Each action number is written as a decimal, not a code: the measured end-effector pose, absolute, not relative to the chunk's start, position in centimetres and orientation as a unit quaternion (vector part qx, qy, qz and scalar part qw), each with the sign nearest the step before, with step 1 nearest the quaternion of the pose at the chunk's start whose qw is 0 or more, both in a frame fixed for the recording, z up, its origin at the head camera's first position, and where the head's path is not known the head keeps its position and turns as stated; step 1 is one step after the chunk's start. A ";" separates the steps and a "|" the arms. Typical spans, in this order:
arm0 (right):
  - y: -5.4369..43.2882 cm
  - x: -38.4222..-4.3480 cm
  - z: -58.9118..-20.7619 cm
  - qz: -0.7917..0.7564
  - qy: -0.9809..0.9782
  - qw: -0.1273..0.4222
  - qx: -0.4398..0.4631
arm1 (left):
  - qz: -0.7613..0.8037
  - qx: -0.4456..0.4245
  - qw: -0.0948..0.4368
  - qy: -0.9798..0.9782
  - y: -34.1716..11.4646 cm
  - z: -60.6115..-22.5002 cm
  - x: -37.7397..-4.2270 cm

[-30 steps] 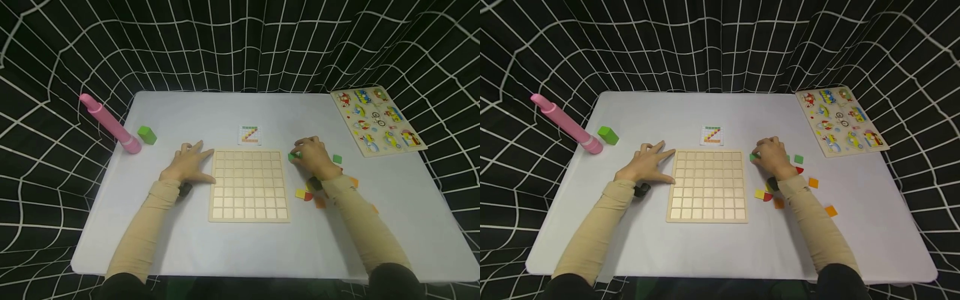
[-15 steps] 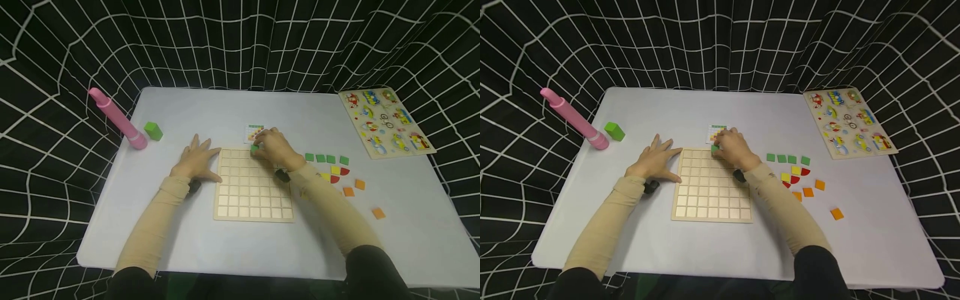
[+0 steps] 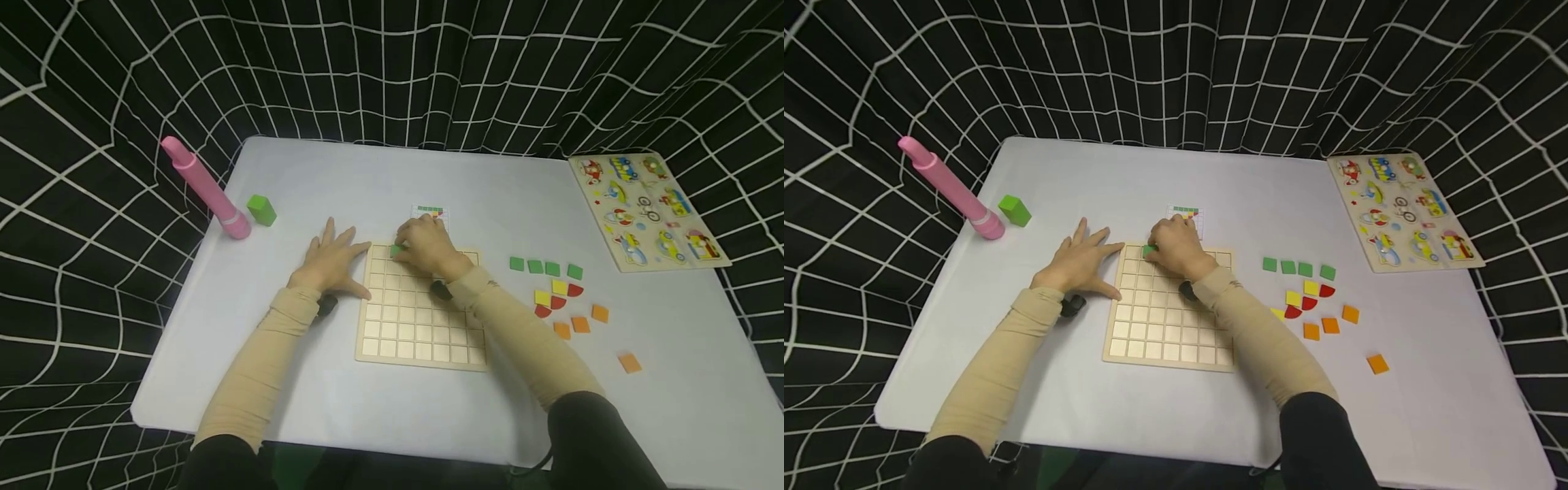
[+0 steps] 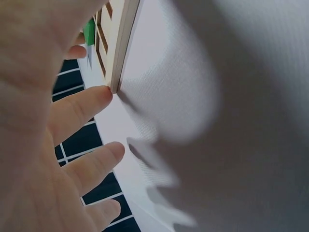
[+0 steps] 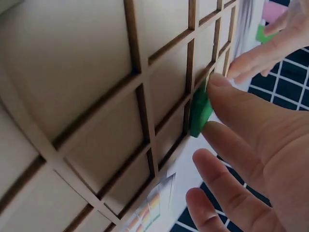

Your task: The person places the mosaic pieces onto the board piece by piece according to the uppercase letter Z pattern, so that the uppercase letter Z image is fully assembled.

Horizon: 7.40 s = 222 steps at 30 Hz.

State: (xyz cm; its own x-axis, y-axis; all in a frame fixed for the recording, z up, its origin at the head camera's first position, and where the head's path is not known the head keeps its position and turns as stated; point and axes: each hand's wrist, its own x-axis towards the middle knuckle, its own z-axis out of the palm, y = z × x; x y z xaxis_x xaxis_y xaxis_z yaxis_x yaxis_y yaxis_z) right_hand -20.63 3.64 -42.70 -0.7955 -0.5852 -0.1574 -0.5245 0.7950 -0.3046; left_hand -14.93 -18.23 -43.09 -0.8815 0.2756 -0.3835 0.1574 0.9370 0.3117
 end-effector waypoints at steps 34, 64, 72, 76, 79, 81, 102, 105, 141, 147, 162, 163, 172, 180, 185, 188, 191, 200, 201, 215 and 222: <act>5.7 -21.4 -42.6 -0.190 0.948 0.104 -0.232 | 0.147 0.116 0.209 0.960 -18.6 -43.3 -15.0; 22.6 -19.2 -43.6 -0.114 0.976 0.101 -0.153 | 0.149 0.106 0.210 0.960 -20.2 -43.8 -14.4; 21.4 -19.5 -43.0 -0.126 0.975 0.099 -0.154 | 0.159 0.117 0.206 0.958 -19.9 -43.7 -14.8; 19.3 -19.8 -42.6 -0.129 0.972 0.093 -0.175 | 0.156 0.117 0.212 0.958 -19.7 -43.8 -14.9; 17.3 -20.2 -42.4 -0.132 0.967 0.088 -0.197 | 0.152 0.119 0.212 0.958 -19.5 -43.9 -14.9; 15.9 -20.4 -42.3 -0.136 0.962 0.086 -0.219 | 0.150 0.122 0.211 0.958 -19.4 -43.9 -14.9; 7.8 -20.7 -43.2 -0.117 0.942 0.073 -0.306 | 0.131 0.127 0.218 0.959 -17.7 -43.1 -15.5; 7.7 -20.7 -43.2 -0.122 0.943 0.076 -0.301 | 0.137 0.125 0.215 0.959 -17.8 -43.1 -15.3; 25.6 -19.2 -41.1 -0.139 0.975 0.105 -0.137 | 0.153 0.119 0.200 0.960 -18.2 -43.7 -14.2; 27.8 -18.8 -41.6 -0.125 0.975 0.146 -0.115 | 0.156 0.120 0.195 0.961 -18.2 -43.7 -14.1; 27.2 -18.6 -41.9 -0.152 0.973 0.140 -0.104 | 0.143 0.126 0.187 0.964 -18.3 -43.9 -13.7; 26.9 -18.6 -41.8 -0.153 0.973 0.136 -0.108 | 0.142 0.125 0.188 0.964 -18.3 -44.0 -13.7; 21.9 -19.2 -40.7 -0.164 0.967 0.103 -0.166 | 0.145 0.123 0.191 0.963 -18.3 -44.0 -13.7; 15.5 -19.9 -41.2 -0.153 0.955 0.112 -0.230 | 0.141 0.119 0.195 0.963 -18.3 -43.8 -13.8; 12.3 -20.1 -41.6 -0.156 0.943 0.120 -0.268 | 0.141 0.120 0.192 0.964 -18.2 -43.7 -13.8; 11.0 -20.2 -42.0 -0.157 0.938 0.130 -0.279 | 0.142 0.119 0.190 0.964 -18.2 -43.6 -13.9; 10.1 -20.4 -42.4 -0.156 0.936 0.144 -0.282 | 0.140 0.118 0.190 0.965 -18.2 -43.6 -13.8; 9.6 -20.5 -42.6 -0.136 0.942 0.136 -0.276 | 0.139 0.125 0.193 0.963 -18.3 -43.7 -13.8; 9.6 -20.4 -42.5 -0.137 0.943 0.133 -0.272 | 0.138 0.125 0.192 0.963 -18.2 -43.6 -13.8; 10.4 -20.6 -42.5 -0.152 0.941 0.118 -0.277 | 0.135 0.125 0.200 0.963 -18.2 -43.5 -13.9; 14.9 -20.4 -41.4 -0.165 0.952 0.108 -0.234 | 0.128 0.127 0.196 0.964 -18.2 -43.3 -13.9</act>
State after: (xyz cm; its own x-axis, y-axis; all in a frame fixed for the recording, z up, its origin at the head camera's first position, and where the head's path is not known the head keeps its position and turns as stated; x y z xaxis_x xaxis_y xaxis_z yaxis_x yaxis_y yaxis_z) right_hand -20.43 14.90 -41.40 -0.8670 -0.4818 -0.1275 -0.4109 0.8358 -0.3641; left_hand -13.86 -18.22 -43.35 -0.8905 0.2958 -0.3457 0.1954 0.9348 0.2967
